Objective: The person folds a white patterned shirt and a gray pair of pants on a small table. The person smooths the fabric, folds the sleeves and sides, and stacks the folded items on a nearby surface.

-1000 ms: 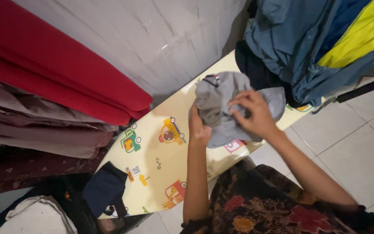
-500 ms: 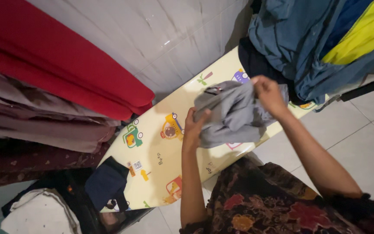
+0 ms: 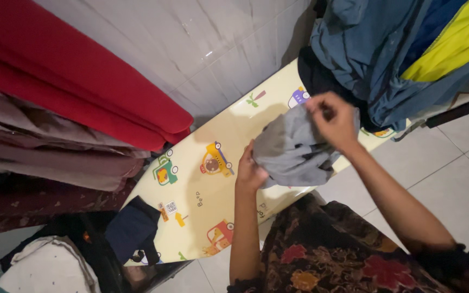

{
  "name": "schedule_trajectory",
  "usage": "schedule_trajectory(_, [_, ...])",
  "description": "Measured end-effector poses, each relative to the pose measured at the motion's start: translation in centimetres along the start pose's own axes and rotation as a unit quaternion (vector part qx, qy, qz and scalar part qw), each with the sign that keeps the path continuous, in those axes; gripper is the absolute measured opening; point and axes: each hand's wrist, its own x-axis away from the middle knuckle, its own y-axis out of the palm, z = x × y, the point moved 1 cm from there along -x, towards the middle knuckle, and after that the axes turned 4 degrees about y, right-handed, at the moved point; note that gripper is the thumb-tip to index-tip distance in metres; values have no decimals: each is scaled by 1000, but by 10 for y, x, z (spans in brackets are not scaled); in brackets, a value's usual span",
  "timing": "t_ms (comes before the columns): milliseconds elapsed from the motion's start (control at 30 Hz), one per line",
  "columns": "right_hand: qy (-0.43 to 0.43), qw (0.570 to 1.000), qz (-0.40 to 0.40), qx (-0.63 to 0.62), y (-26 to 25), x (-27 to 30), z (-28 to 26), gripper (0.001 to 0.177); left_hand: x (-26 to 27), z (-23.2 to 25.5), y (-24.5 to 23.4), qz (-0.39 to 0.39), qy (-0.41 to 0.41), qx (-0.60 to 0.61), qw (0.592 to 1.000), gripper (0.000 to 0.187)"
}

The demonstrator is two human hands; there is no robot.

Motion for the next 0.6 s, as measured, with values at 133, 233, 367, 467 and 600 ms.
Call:
schedule_trajectory(133, [-10, 996, -75, -55, 4, 42, -11, 13, -1, -9, 6, -31, 26, 30, 999, 45])
schedule_trajectory(233, [190, 972, -138, -28, 15, 50, 5, 26, -3, -14, 9, -20, 30, 26, 999, 49])
schedule_trajectory(367, [362, 886, -273, 96, 28, 56, 38, 54, -6, -17, 14, -1, 32, 3, 999, 53])
schedule_trajectory(467, [263, 932, -204, -148, 30, 52, 49, 35, -5, -10, 20, 66, 100, -111, 987, 54])
schedule_trajectory(600, [286, 932, -95, -202, 9, 20, 46, 29, -3, 6, 19, 195, 134, -386, 892, 51])
